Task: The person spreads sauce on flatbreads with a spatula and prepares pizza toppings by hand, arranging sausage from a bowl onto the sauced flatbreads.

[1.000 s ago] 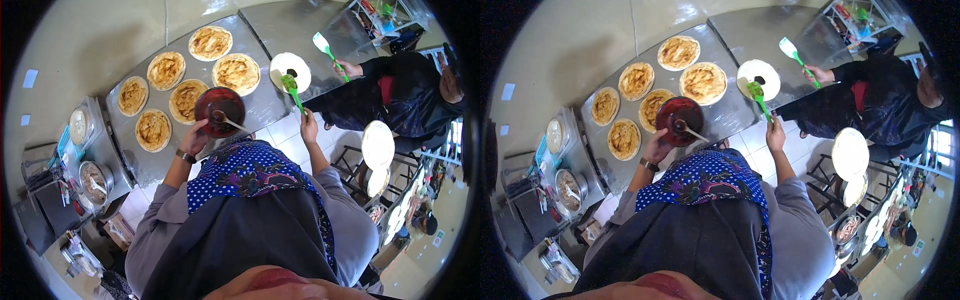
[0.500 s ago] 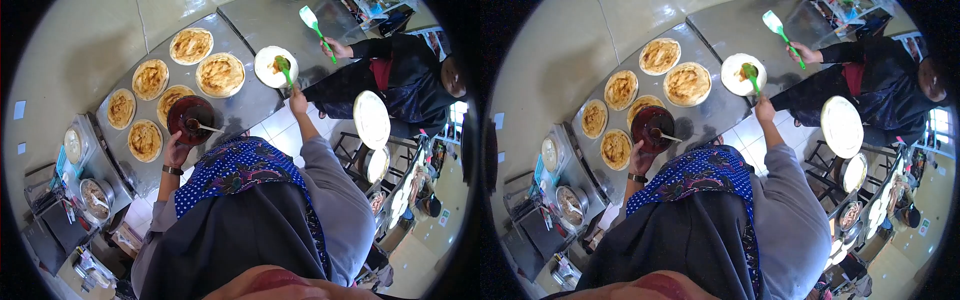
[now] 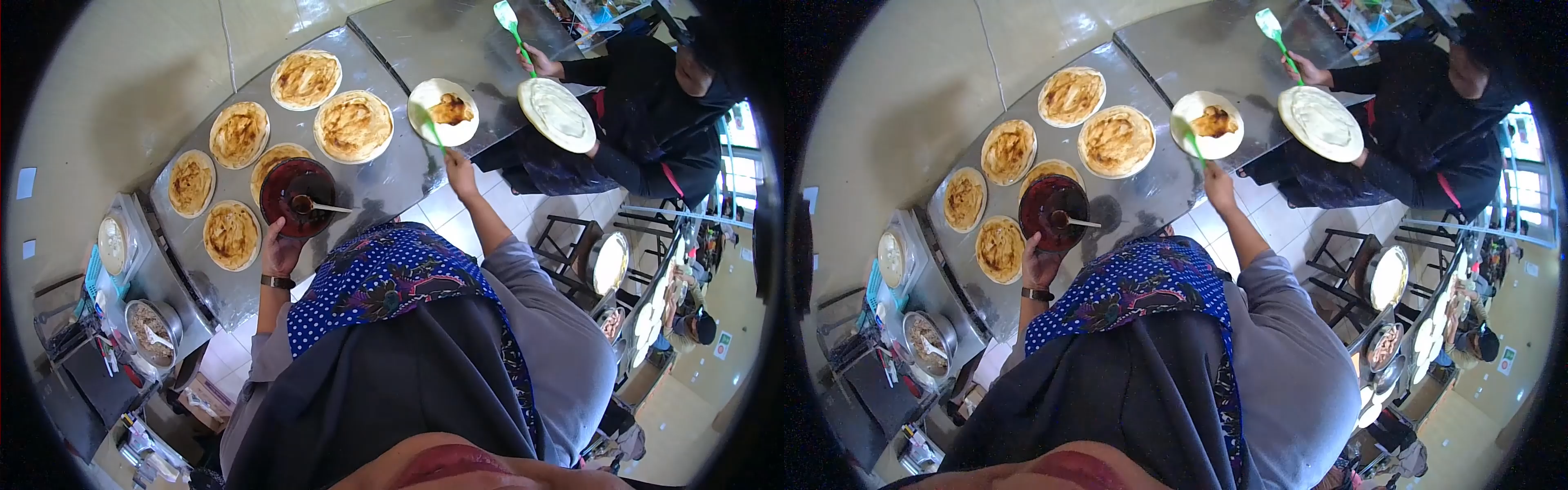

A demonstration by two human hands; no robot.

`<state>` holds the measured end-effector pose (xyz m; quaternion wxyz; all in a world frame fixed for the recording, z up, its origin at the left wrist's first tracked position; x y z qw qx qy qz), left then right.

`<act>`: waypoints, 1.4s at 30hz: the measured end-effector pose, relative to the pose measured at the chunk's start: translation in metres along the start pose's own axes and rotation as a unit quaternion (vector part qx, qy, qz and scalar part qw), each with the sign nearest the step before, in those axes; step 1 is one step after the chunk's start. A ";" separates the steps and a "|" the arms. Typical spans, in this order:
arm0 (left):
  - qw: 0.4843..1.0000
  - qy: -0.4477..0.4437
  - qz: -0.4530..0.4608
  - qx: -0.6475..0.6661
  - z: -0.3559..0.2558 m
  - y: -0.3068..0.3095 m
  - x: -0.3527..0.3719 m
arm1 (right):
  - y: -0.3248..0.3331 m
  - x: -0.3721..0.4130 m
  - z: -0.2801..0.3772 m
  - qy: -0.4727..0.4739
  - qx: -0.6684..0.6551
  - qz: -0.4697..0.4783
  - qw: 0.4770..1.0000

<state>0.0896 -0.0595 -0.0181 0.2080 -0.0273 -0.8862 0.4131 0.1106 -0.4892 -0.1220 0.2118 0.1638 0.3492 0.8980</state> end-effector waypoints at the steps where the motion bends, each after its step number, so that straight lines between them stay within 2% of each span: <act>1: 1.000 -0.001 -0.001 0.000 0.000 0.000 0.002 | 0.005 -0.016 -0.007 -0.048 0.010 -0.031 0.998; 2: 1.000 -0.009 -0.002 0.002 -0.001 0.000 0.003 | 0.010 -0.031 -0.013 -0.096 0.020 -0.061 0.993; 3: 1.000 -0.017 -0.003 0.004 -0.001 0.000 0.005 | 0.015 -0.041 -0.014 -0.087 0.004 -0.098 0.991; 5: 1.000 -0.011 -0.007 0.005 -0.002 0.004 0.009 | 0.016 -0.046 0.002 -0.138 0.088 -0.074 0.984; 7: 1.000 -0.008 -0.011 0.008 -0.001 0.006 0.011 | -0.002 -0.034 0.014 -0.079 0.096 -0.028 0.992; 9: 0.999 -0.025 -0.003 0.020 0.000 0.007 0.011 | -0.018 -0.024 0.020 -0.072 -0.015 0.039 0.997; 11: 0.999 -0.022 -0.005 0.023 0.001 0.010 0.011 | -0.015 -0.042 0.017 -0.122 -0.004 0.035 0.992; 13: 1.000 -0.015 -0.011 0.025 0.003 0.014 0.014 | 0.002 -0.063 0.024 -0.076 0.024 -0.036 0.996; 15: 1.000 -0.006 -0.027 0.007 0.002 0.016 0.013 | 0.004 -0.065 0.025 -0.067 0.032 -0.032 0.997; 17: 1.000 -0.010 -0.021 0.007 0.000 0.011 0.011 | 0.002 -0.045 0.027 -0.055 0.138 0.023 0.989; 18: 1.000 -0.012 -0.020 0.009 0.001 0.010 0.013 | 0.004 -0.028 0.025 -0.059 0.201 0.086 0.974; 20: 1.000 -0.014 -0.024 0.002 0.000 0.006 0.015 | 0.023 0.011 0.012 -0.018 0.222 0.069 0.972; 22: 1.000 -0.017 -0.026 -0.003 -0.001 0.007 0.015 | 0.053 0.027 -0.023 -0.030 0.295 0.077 0.952; 25: 1.000 -0.022 -0.014 -0.002 -0.002 0.009 0.016 | 0.107 0.033 -0.047 -0.110 0.355 0.002 0.929; 27: 1.000 -0.023 -0.018 0.002 0.000 0.009 0.015 | 0.116 0.025 -0.050 -0.038 0.284 -0.084 0.954; 29: 1.000 -0.010 -0.026 0.000 0.003 0.013 0.011 | 0.092 0.009 -0.037 0.060 0.224 -0.090 0.969; 32: 0.999 0.006 -0.030 -0.014 0.007 0.015 0.009 | 0.044 -0.017 -0.009 0.121 0.234 -0.031 0.964; 34: 0.999 0.008 -0.025 -0.024 0.007 0.010 0.006 | 0.022 -0.049 -0.007 0.096 0.265 -0.039 0.959; 37: 0.999 0.014 -0.032 -0.023 0.009 0.004 0.007 | 0.024 -0.092 -0.013 -0.006 0.280 -0.059 0.958; 38: 0.999 0.013 -0.034 -0.026 0.009 0.003 0.008 | 0.028 -0.092 -0.019 -0.010 0.278 -0.059 0.959; 40: 0.999 0.010 -0.035 -0.026 0.008 0.001 0.009 | 0.039 -0.092 -0.030 -0.083 0.258 -0.054 0.961; 41: 1.000 0.009 -0.026 -0.012 0.007 -0.001 0.011 | 0.040 -0.086 -0.033 -0.082 0.258 -0.055 0.961; 42: 1.000 0.007 -0.017 0.003 0.006 -0.002 0.012 | 0.039 -0.071 -0.045 -0.127 0.187 -0.034 0.973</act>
Point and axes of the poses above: each hand's wrist, its own x-axis away from the middle knuckle, its own y-axis out of the back of the hand, z = x × y, the point moved 3 cm from there along -x, towards the middle knuckle, and after that the axes turned 10 degrees about -y, right-handed, at the moved point
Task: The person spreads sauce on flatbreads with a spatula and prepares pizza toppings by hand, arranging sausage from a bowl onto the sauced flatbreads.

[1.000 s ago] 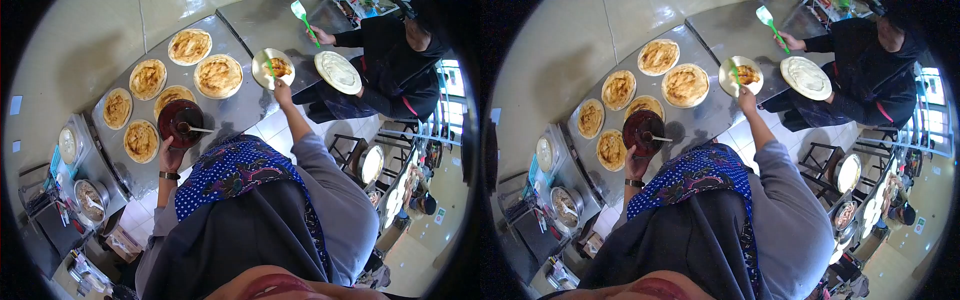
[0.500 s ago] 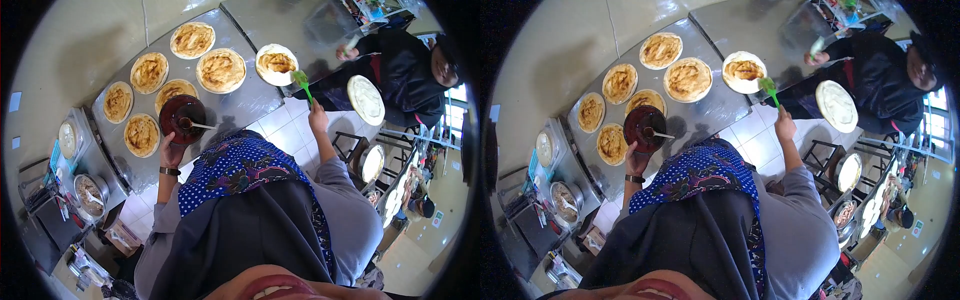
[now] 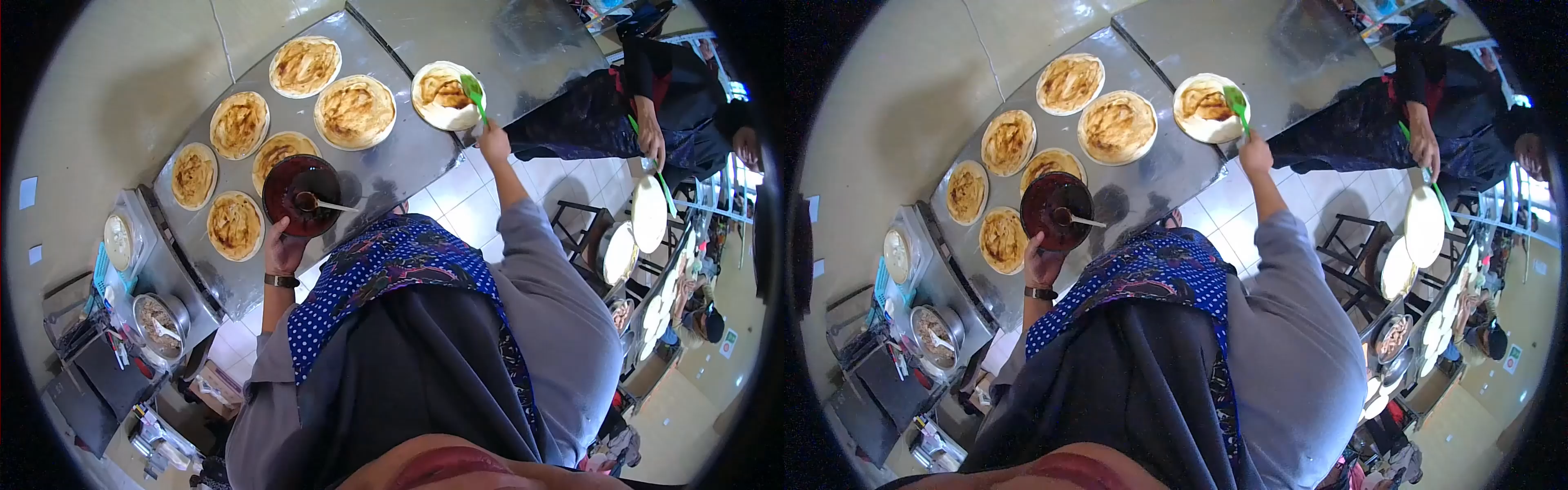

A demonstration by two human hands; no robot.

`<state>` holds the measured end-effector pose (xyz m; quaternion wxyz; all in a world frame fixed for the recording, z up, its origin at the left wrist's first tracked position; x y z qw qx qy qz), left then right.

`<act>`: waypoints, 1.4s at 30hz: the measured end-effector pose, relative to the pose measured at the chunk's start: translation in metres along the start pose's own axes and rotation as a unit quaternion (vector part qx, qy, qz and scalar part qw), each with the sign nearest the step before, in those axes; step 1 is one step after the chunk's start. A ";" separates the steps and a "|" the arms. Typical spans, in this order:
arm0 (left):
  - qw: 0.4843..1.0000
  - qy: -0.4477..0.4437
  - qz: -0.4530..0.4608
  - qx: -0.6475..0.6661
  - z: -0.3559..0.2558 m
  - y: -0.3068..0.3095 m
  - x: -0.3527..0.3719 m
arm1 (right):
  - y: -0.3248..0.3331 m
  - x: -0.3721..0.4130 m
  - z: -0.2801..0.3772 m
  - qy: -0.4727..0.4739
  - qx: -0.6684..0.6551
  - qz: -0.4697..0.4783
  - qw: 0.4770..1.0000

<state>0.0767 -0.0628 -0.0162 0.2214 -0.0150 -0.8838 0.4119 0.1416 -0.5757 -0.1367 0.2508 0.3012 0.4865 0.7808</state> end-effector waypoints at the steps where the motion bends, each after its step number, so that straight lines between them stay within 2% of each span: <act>1: 1.000 -0.001 0.000 0.003 0.000 0.001 0.001 | -0.003 0.013 -0.012 -0.041 -0.067 0.038 0.996; 3: 1.000 -0.013 -0.005 -0.014 0.000 0.004 0.004 | -0.007 0.046 -0.016 0.051 -0.143 0.037 0.988; 5: 1.000 -0.014 -0.002 -0.004 0.000 0.005 0.005 | -0.013 0.053 -0.018 0.007 -0.203 0.122 0.971; 7: 1.000 -0.014 0.002 0.004 0.000 0.004 0.005 | -0.004 0.049 -0.015 -0.006 -0.221 0.101 0.970; 8: 1.000 -0.008 0.003 -0.005 -0.001 0.005 0.004 | 0.002 0.048 -0.012 0.015 -0.219 0.024 0.975; 9: 1.000 -0.003 0.004 -0.014 -0.001 0.005 0.004 | -0.001 0.054 -0.015 0.013 -0.219 0.022 0.975; 11: 1.000 -0.009 0.019 -0.013 -0.002 0.004 0.000 | -0.014 0.067 -0.019 0.040 -0.105 -0.031 0.993; 12: 0.999 -0.015 0.028 -0.011 -0.002 0.004 -0.002 | -0.026 0.077 -0.025 0.076 -0.145 0.022 0.986; 13: 0.999 -0.014 0.029 -0.011 -0.002 0.004 -0.003 | -0.012 0.097 -0.015 0.074 -0.151 0.098 0.981; 15: 1.000 -0.004 0.019 -0.010 -0.004 0.007 -0.004 | -0.009 0.105 -0.023 0.014 -0.247 0.135 0.959; 18: 1.000 0.002 0.018 -0.008 -0.005 0.011 -0.005 | 0.006 0.102 -0.034 -0.002 -0.204 -0.032 0.978; 21: 1.000 0.002 0.018 -0.010 -0.006 0.010 -0.004 | -0.013 0.120 -0.040 0.035 -0.173 0.020 0.984; 22: 1.000 0.003 0.017 -0.010 -0.007 0.011 -0.003 | -0.004 0.132 -0.028 0.034 -0.181 0.082 0.979; 23: 1.000 0.003 0.019 -0.007 -0.006 0.011 -0.004 | 0.003 0.134 -0.020 0.033 -0.182 0.083 0.979; 25: 1.000 0.006 0.019 -0.004 -0.006 0.011 -0.005 | 0.008 0.130 -0.017 -0.032 -0.250 0.067 0.965; 26: 1.000 0.007 0.024 -0.002 -0.005 0.011 -0.006 | 0.007 0.121 -0.020 -0.031 -0.238 0.007 0.971; 27: 1.000 0.007 0.028 -0.001 -0.005 0.012 -0.005 | 0.006 0.114 -0.021 -0.041 -0.214 0.003 0.976; 29: 1.000 0.010 0.027 -0.005 -0.004 0.011 -0.006 | -0.016 0.107 -0.023 0.012 -0.217 0.022 0.976; 31: 1.000 0.009 0.024 -0.010 -0.004 0.010 -0.007 | -0.007 0.117 0.006 0.025 -0.187 0.110 0.976; 32: 1.000 0.011 0.023 -0.012 -0.004 0.010 -0.007 | -0.012 0.111 0.012 0.082 -0.184 0.057 0.978; 33: 1.000 0.014 0.023 -0.014 -0.003 0.009 -0.007 | -0.013 0.101 0.018 0.081 -0.184 0.058 0.978; 35: 0.999 0.013 0.017 -0.023 -0.001 0.005 -0.007 | -0.006 0.069 0.037 0.142 -0.064 -0.037 0.987; 38: 0.999 0.012 0.010 -0.034 -0.001 -0.001 -0.006 | 0.006 0.024 0.046 0.090 0.084 -0.026 0.992; 42: 1.000 0.004 -0.009 -0.028 0.001 0.003 -0.003 | 0.008 -0.006 0.012 0.058 0.105 -0.066 0.991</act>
Point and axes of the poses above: each hand's wrist, its own x-axis away from the middle knuckle, its own y-axis out of the back of the hand, z = x × y, the point moved 3 cm from there along -x, towards the middle knuckle, and after that the axes turned 10 degrees about -y, right-handed, at the moved point
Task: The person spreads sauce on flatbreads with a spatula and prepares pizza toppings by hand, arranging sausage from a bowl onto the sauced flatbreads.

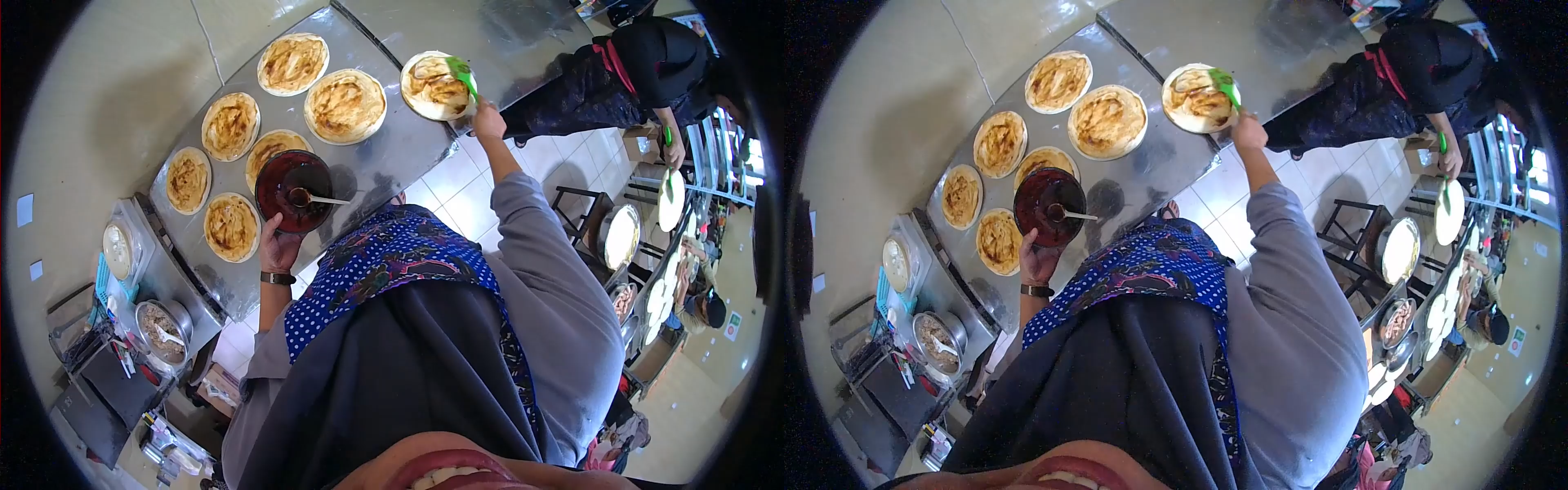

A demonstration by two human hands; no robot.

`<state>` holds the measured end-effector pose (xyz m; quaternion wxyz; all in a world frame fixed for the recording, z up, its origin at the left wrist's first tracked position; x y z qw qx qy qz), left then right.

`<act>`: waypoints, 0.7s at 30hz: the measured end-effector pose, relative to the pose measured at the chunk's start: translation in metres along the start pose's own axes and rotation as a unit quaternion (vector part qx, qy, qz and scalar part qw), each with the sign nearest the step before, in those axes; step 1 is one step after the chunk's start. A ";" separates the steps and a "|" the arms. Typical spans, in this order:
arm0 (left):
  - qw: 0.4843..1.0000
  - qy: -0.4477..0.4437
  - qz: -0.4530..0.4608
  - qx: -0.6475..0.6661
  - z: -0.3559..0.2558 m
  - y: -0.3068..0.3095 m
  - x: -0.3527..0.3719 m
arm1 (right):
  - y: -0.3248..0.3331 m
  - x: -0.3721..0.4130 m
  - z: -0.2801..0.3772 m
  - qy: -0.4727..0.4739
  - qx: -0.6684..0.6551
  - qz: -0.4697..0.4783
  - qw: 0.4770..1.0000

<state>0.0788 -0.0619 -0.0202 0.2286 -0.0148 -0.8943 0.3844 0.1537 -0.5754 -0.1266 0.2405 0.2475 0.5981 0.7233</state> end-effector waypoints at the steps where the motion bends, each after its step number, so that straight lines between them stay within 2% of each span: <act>1: 1.000 0.000 0.000 0.000 0.000 0.001 0.001 | 0.004 0.011 -0.011 -0.030 -0.025 0.009 0.999; 3: 1.000 -0.013 0.006 0.013 0.000 0.000 0.001 | -0.005 0.030 -0.032 -0.059 -0.094 0.003 0.994; 4: 1.000 -0.016 0.005 0.017 -0.001 0.000 0.001 | 0.005 0.053 -0.028 -0.108 -0.116 0.063 0.985; 5: 1.000 -0.016 0.002 0.024 -0.003 -0.001 0.002 | 0.010 0.080 -0.025 -0.060 -0.162 0.027 0.985; 6: 0.999 -0.015 -0.002 0.029 -0.004 0.000 0.004 | 0.004 0.095 -0.027 -0.033 -0.219 0.062 0.973; 7: 0.999 -0.015 -0.002 0.030 -0.004 0.003 0.003 | 0.017 0.107 -0.017 -0.055 -0.260 0.161 0.951; 9: 0.999 -0.007 -0.012 0.035 -0.003 0.013 -0.002 | 0.010 0.103 -0.012 -0.047 -0.295 0.183 0.937; 10: 0.999 -0.004 -0.010 0.035 -0.004 0.014 -0.005 | -0.002 0.090 -0.011 -0.049 -0.294 0.181 0.937; 12: 1.000 0.001 0.012 0.028 -0.006 0.011 -0.010 | -0.011 0.059 -0.010 -0.064 -0.326 -0.002 0.943; 13: 1.000 0.001 0.011 0.029 -0.005 0.009 -0.009 | -0.016 0.063 -0.009 -0.064 -0.325 -0.002 0.944; 15: 1.000 -0.015 0.006 0.006 -0.010 0.004 -0.013 | -0.030 0.070 0.010 -0.048 -0.241 0.042 0.968; 16: 1.000 -0.018 0.007 0.007 -0.010 0.003 -0.013 | -0.024 0.087 0.022 0.024 -0.292 0.039 0.955; 17: 1.000 -0.023 0.006 0.016 -0.011 0.004 -0.012 | -0.020 0.097 0.026 0.028 -0.275 0.132 0.952; 19: 0.999 -0.030 0.004 0.027 -0.012 0.003 -0.011 | -0.016 0.100 0.025 -0.002 -0.340 0.171 0.925; 21: 0.999 -0.033 0.010 0.033 -0.012 0.002 -0.007 | -0.006 0.080 0.014 -0.090 -0.330 0.109 0.933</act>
Point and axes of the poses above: each hand's wrist, its own x-axis away from the middle knuckle, its own y-axis out of the back of the hand, z = x × y, the point moved 3 cm from there along -x, towards the middle knuckle, and after that the axes turned 10 degrees about -y, right-handed, at the moved point
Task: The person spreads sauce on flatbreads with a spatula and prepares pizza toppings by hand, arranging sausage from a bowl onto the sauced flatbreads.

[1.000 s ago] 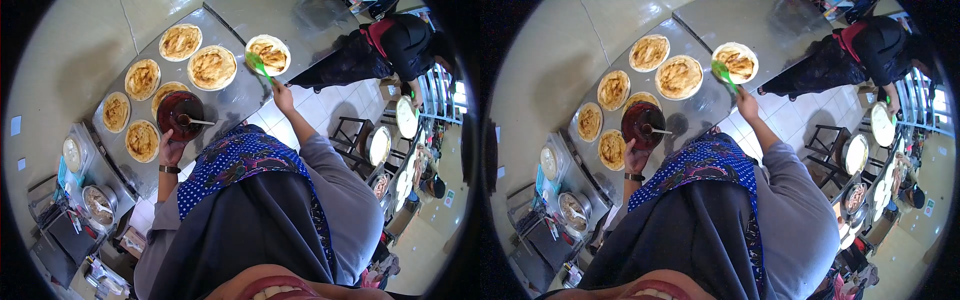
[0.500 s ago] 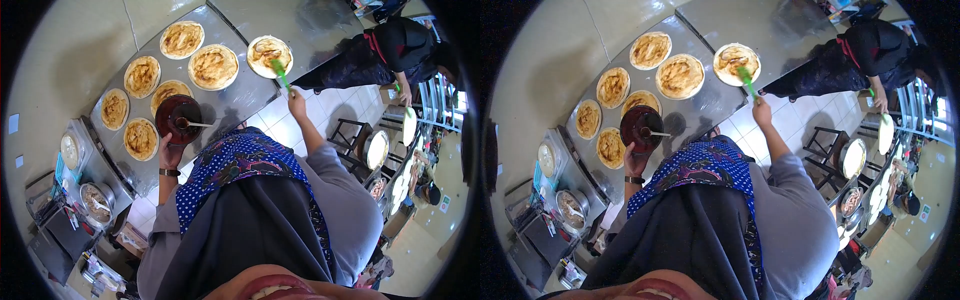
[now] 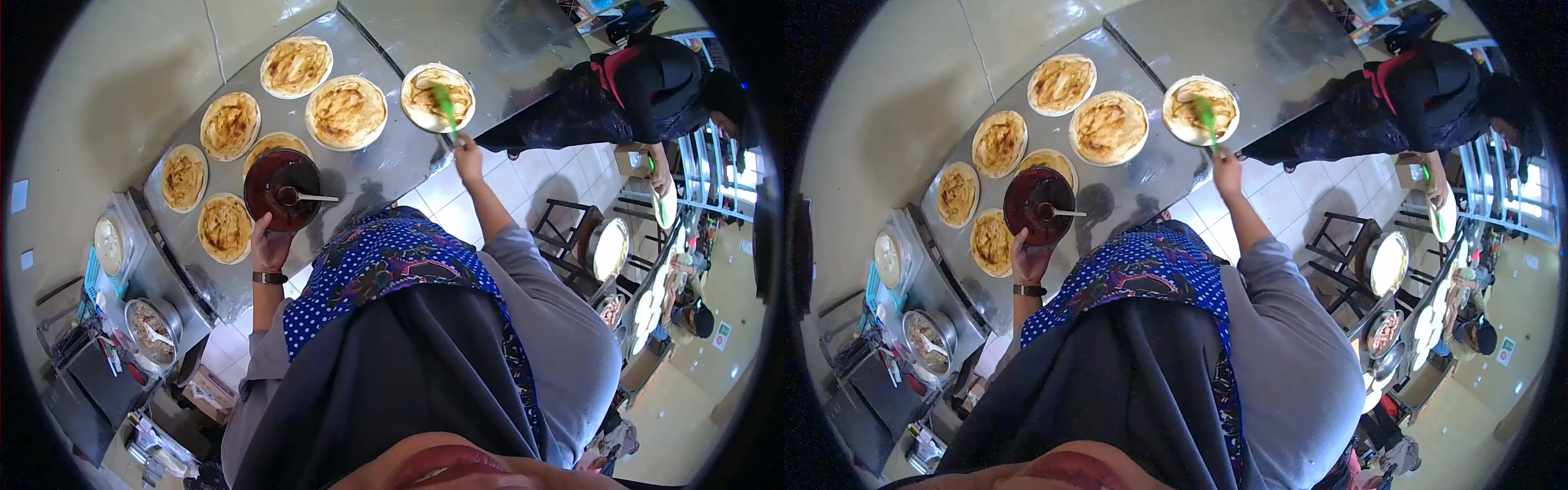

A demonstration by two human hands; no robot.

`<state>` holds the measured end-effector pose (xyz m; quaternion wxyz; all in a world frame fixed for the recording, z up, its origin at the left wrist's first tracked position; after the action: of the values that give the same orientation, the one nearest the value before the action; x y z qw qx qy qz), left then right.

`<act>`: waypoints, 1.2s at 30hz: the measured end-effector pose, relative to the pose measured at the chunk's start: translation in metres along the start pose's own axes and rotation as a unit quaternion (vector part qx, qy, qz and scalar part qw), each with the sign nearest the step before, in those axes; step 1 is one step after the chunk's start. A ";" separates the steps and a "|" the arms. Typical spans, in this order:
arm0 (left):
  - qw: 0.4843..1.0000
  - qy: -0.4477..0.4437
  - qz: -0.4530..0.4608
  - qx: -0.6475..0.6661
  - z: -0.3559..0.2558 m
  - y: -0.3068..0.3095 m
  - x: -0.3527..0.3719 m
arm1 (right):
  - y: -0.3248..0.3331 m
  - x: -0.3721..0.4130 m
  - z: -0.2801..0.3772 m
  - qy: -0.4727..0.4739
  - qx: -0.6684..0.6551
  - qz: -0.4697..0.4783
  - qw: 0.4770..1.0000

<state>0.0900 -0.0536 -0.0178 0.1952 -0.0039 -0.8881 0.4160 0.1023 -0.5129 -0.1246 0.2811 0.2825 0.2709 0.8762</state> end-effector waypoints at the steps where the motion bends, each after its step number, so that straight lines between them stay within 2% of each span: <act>1: 1.000 0.000 -0.002 0.001 -0.001 0.000 0.003 | 0.004 -0.010 -0.003 0.006 -0.002 -0.058 0.998; 2: 1.000 -0.003 -0.008 -0.003 -0.002 -0.001 0.006 | 0.002 -0.011 -0.010 0.007 -0.001 -0.056 0.998; 4: 1.000 -0.011 -0.012 -0.005 -0.004 -0.002 0.007 | -0.007 -0.002 -0.003 0.036 0.075 0.046 0.995; 5: 1.000 -0.015 -0.011 0.001 -0.004 -0.002 0.008 | -0.015 0.001 -0.001 -0.015 0.028 0.140 0.990; 6: 1.000 -0.017 -0.010 0.007 -0.004 -0.001 0.008 | -0.016 -0.009 0.007 -0.013 0.029 0.142 0.989; 8: 1.000 -0.015 -0.017 0.011 -0.002 0.005 0.007 | -0.015 -0.045 0.026 0.017 0.125 0.048 0.991; 10: 1.000 -0.009 -0.022 0.012 0.001 0.009 0.008 | -0.013 -0.080 0.036 0.116 0.060 -0.017 0.991; 11: 1.000 -0.008 -0.029 0.003 0.001 0.009 0.007 | -0.010 -0.080 0.050 0.100 0.131 -0.003 0.986; 12: 0.999 -0.009 -0.036 -0.006 0.000 0.008 0.005 | -0.007 -0.075 0.052 0.100 0.130 -0.005 0.986; 14: 0.999 -0.012 -0.031 0.000 0.000 0.006 0.002 | -0.007 -0.053 0.045 0.114 0.252 0.054 0.960; 17: 0.999 -0.014 -0.028 0.011 0.002 0.009 0.001 | 0.033 0.003 0.011 0.149 0.253 0.069 0.953; 20: 1.000 -0.012 -0.021 0.014 0.005 0.013 -0.005 | 0.083 0.031 0.017 0.103 0.310 0.019 0.945; 21: 1.000 -0.007 -0.017 0.009 0.004 0.014 -0.006 | 0.082 0.029 0.017 0.100 0.309 0.019 0.945; 24: 1.000 -0.001 -0.012 0.004 0.006 0.012 -0.016 | 0.065 0.015 0.030 0.175 0.254 0.004 0.951; 26: 1.000 0.000 -0.004 -0.006 0.004 0.005 -0.022 | 0.059 0.004 0.021 0.160 0.311 0.040 0.936; 30: 1.000 -0.014 0.015 0.001 0.000 -0.002 -0.028 | 0.116 -0.032 -0.047 0.205 0.334 -0.025 0.920; 32: 1.000 -0.013 0.016 0.004 0.001 -0.003 -0.027 | 0.140 -0.028 -0.019 0.159 0.376 -0.094 0.908; 34: 1.000 -0.010 0.020 0.008 0.004 -0.009 -0.026 | 0.123 -0.036 0.015 0.208 0.298 -0.099 0.927; 36: 1.000 -0.010 0.020 -0.002 0.006 -0.015 -0.025 | 0.079 -0.056 0.035 0.244 0.291 -0.044 0.924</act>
<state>0.1137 -0.0720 -0.0187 0.1779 -0.0182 -0.8905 0.4183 0.1365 -0.5932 -0.0700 0.1496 0.1176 0.5866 0.7873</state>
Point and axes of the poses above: each hand's wrist, its own x-axis away from the middle knuckle, its own y-axis out of the back of the hand, z = x × y, the point moved 3 cm from there along -x, towards the middle knuckle, and after that the axes turned 10 degrees about -y, right-handed, at the moved point
